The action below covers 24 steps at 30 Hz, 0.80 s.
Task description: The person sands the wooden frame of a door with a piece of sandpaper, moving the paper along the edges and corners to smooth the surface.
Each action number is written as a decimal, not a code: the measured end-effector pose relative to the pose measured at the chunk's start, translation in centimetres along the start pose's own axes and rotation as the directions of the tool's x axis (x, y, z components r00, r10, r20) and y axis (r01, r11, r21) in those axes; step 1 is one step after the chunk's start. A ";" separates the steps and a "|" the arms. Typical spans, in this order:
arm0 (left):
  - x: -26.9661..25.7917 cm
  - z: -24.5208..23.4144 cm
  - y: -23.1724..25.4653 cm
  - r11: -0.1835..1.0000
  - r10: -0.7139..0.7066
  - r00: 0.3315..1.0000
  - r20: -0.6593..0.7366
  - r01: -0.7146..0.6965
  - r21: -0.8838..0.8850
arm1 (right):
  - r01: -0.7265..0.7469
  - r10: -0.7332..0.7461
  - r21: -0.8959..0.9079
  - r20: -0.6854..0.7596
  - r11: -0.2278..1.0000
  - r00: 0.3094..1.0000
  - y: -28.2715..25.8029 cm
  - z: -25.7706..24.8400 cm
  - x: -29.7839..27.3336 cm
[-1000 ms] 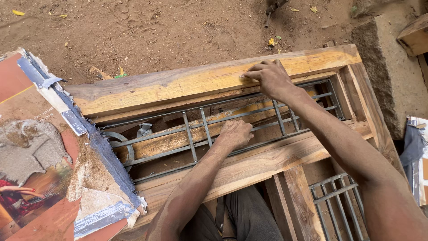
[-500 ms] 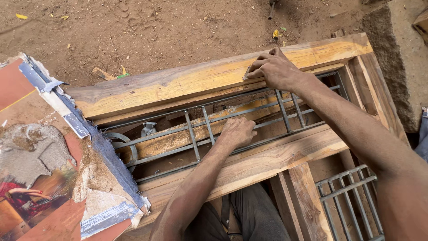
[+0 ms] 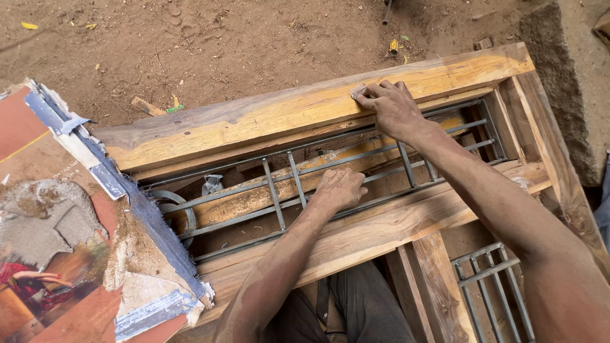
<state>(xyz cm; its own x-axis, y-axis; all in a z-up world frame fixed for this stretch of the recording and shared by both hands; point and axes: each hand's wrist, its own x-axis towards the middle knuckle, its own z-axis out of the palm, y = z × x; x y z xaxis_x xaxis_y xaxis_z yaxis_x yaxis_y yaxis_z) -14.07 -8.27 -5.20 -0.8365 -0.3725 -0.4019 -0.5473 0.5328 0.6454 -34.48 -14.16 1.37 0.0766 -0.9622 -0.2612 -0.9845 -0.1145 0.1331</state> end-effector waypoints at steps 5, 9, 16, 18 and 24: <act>0.0 -0.1 0.2 0.999 0.029 0.999 -0.026 -0.028 0.047 | -0.051 0.059 -0.036 0.256 0.998 0.965 2.2 -5.5 2.6; -0.2 -0.4 -0.1 1.000 -0.003 1.000 0.002 0.003 0.008 | -0.049 0.055 -0.058 0.107 0.997 0.993 0.0 -6.1 4.3; 0.4 0.4 0.2 1.000 0.024 0.998 -0.051 -0.024 0.006 | -0.035 0.105 -0.175 0.408 0.984 0.907 0.3 -8.0 2.9; 0.3 0.1 0.0 1.000 0.020 0.998 -0.056 -0.019 0.015 | -0.126 0.177 -0.142 0.437 0.982 0.882 0.2 -8.8 3.2; 0.4 0.4 0.1 1.000 0.023 0.998 -0.060 -0.022 0.017 | -0.182 0.193 -0.066 0.350 0.981 0.917 -2.8 -7.4 2.0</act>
<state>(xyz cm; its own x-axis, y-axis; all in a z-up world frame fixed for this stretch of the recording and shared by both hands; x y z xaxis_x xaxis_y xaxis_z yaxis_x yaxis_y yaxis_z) -14.46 -8.12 -5.57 -0.8456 -0.4053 -0.3473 -0.5294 0.5540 0.6425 -30.37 -17.61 7.49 -0.1750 -0.8180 -0.5480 -0.9695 0.0460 0.2409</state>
